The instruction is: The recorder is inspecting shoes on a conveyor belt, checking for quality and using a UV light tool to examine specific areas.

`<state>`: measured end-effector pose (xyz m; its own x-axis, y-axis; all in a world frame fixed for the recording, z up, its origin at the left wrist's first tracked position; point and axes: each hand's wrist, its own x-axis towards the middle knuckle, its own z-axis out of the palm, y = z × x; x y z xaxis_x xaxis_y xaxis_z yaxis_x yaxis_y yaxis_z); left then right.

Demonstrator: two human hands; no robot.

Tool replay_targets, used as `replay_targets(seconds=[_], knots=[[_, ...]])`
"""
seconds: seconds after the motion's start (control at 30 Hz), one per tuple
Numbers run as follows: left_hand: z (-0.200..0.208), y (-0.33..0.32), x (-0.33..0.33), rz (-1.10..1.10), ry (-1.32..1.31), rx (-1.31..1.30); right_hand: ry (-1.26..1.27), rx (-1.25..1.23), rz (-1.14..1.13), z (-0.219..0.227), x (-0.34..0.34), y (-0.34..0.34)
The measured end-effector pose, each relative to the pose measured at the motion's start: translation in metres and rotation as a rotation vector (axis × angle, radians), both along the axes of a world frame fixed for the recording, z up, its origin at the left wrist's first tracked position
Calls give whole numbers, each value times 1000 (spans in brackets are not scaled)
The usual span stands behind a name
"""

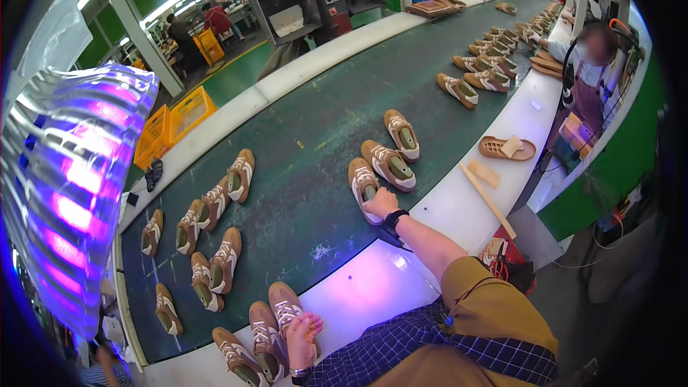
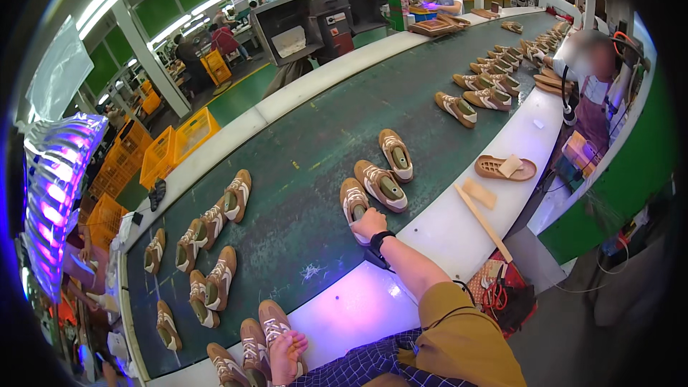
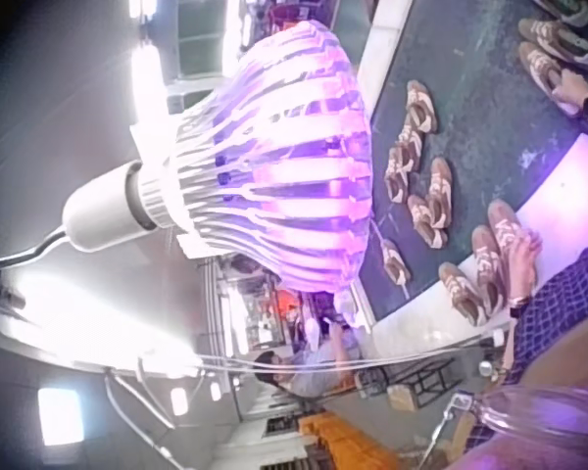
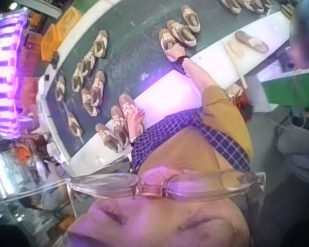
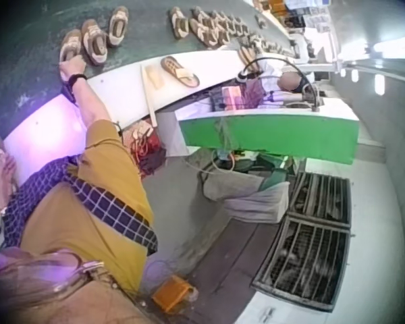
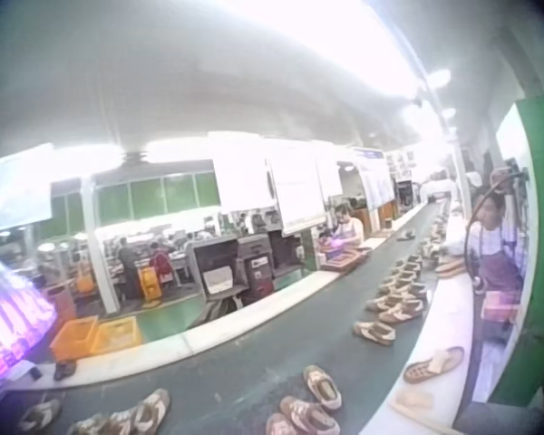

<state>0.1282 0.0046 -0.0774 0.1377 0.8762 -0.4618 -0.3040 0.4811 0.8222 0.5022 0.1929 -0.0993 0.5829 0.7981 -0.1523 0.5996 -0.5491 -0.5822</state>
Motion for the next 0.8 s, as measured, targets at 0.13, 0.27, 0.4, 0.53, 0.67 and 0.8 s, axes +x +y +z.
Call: replay_targets(seconds=[0.13,0.27,0.4,0.53,0.67,0.8], knots=[[-8,-4,0,-76,123,78,773,34,89,11,4,-32],[-8,2,14,-154,208,244,916,-62,390,14,-52,-116],[7,12,36,-236,651,526,1152,-121,528,32,-90,-165],[8,15,29,-320,1039,662,553,278,414,20,-54,-99],[-1,9,28,-453,1160,692,-117,464,-22,0,33,-14],[3,8,24,-452,1140,678,-391,294,-139,-3,62,36]])
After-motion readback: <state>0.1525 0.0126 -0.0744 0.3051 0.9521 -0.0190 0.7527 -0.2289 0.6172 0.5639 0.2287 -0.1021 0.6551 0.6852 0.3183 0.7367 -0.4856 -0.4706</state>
